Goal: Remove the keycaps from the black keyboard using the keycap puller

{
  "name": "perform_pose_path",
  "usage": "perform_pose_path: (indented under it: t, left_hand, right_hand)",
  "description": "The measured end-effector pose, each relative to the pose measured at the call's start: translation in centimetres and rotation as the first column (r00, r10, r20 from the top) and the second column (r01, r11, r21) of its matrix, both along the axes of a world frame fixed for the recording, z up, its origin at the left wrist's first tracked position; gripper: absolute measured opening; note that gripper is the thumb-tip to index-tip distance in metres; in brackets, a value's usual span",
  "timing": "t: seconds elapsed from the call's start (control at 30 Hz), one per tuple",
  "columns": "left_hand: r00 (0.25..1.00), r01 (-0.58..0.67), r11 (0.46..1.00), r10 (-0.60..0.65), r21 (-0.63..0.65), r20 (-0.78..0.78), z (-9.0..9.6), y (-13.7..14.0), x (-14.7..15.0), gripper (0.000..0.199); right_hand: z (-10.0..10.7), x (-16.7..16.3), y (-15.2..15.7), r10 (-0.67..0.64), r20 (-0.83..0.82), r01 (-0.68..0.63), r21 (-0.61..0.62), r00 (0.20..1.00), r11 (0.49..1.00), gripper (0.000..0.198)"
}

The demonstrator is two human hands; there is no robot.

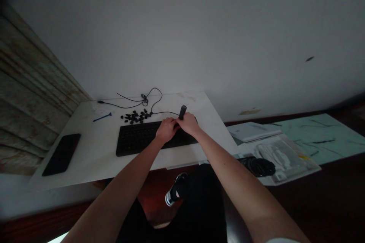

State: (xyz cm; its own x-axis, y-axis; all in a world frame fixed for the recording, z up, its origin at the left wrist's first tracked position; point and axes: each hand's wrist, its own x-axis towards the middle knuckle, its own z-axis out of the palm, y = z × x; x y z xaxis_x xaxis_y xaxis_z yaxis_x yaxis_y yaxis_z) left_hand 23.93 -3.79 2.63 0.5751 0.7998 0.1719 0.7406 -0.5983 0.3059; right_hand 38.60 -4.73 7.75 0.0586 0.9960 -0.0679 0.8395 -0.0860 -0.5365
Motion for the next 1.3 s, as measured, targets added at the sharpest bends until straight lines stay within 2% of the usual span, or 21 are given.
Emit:
perform_pose_path:
  t: [0.1, 0.2, 0.7, 0.77, 0.83, 0.93, 1.0, 1.07, 1.17, 1.3]
  left_hand:
    - [1.0, -0.004, 1.0, 0.004, 0.009, -0.011, 0.1, 0.0, 0.0, 0.028]
    - [1.0, 0.002, 1.0, -0.002, 0.028, -0.018, 0.2, -0.1, 0.1, 0.027]
    - [0.996, 0.017, 0.998, -0.013, 0.055, -0.083, 0.0, -0.4, 0.5, 0.033]
    - [0.997, 0.016, 0.999, -0.012, 0.047, -0.082, -0.1, -0.4, 0.5, 0.032]
    - [0.997, 0.011, 0.999, -0.008, 0.039, -0.081, -0.1, -0.3, 0.5, 0.029]
    - [0.996, 0.022, 0.999, -0.019, 0.036, -0.087, -0.1, -0.3, 0.5, 0.026]
    - [0.995, 0.03, 0.999, -0.026, 0.042, -0.093, 0.0, -0.3, 0.5, 0.024]
    - [0.996, 0.028, 0.998, -0.023, 0.048, -0.091, 0.1, -0.4, 0.5, 0.024]
    - [0.996, 0.022, 0.999, -0.018, 0.048, -0.083, 0.2, -0.4, 0.5, 0.024]
    - [0.997, 0.006, 0.999, -0.003, 0.046, -0.075, 0.1, -0.5, 0.6, 0.023]
  right_hand:
    - [0.1, -0.4, 0.1, 0.03, 0.14, -0.03, 0.002, 0.99, 1.0, 0.026]
    - [0.1, -0.6, 0.2, 0.052, 0.197, -0.051, -0.009, 0.979, 0.999, 0.029]
    - [0.4, -1.2, -0.2, 0.043, 0.248, -0.048, 0.013, 0.968, 0.999, 0.03]
    - [0.9, -1.4, -0.4, 0.028, 0.226, -0.032, 0.015, 0.974, 0.999, 0.029]
    - [2.2, -1.5, -0.2, -0.006, 0.189, -0.002, 0.039, 0.982, 0.999, 0.03]
    - [5.6, -1.6, 1.2, -0.024, 0.113, 0.01, 0.12, 0.993, 0.993, 0.031]
    - [7.9, -1.5, 2.5, -0.009, 0.125, -0.006, 0.122, 0.992, 0.993, 0.024]
    - [9.1, -1.1, 3.4, -0.002, 0.063, -0.006, 0.114, 0.998, 0.993, 0.02]
    - [8.5, 0.2, 3.5, -0.072, -0.158, 0.09, 0.106, 0.985, 0.99, 0.018]
    - [4.7, 2.4, 1.8, -0.23, -0.409, 0.266, 0.031, 0.883, 0.964, 0.015]
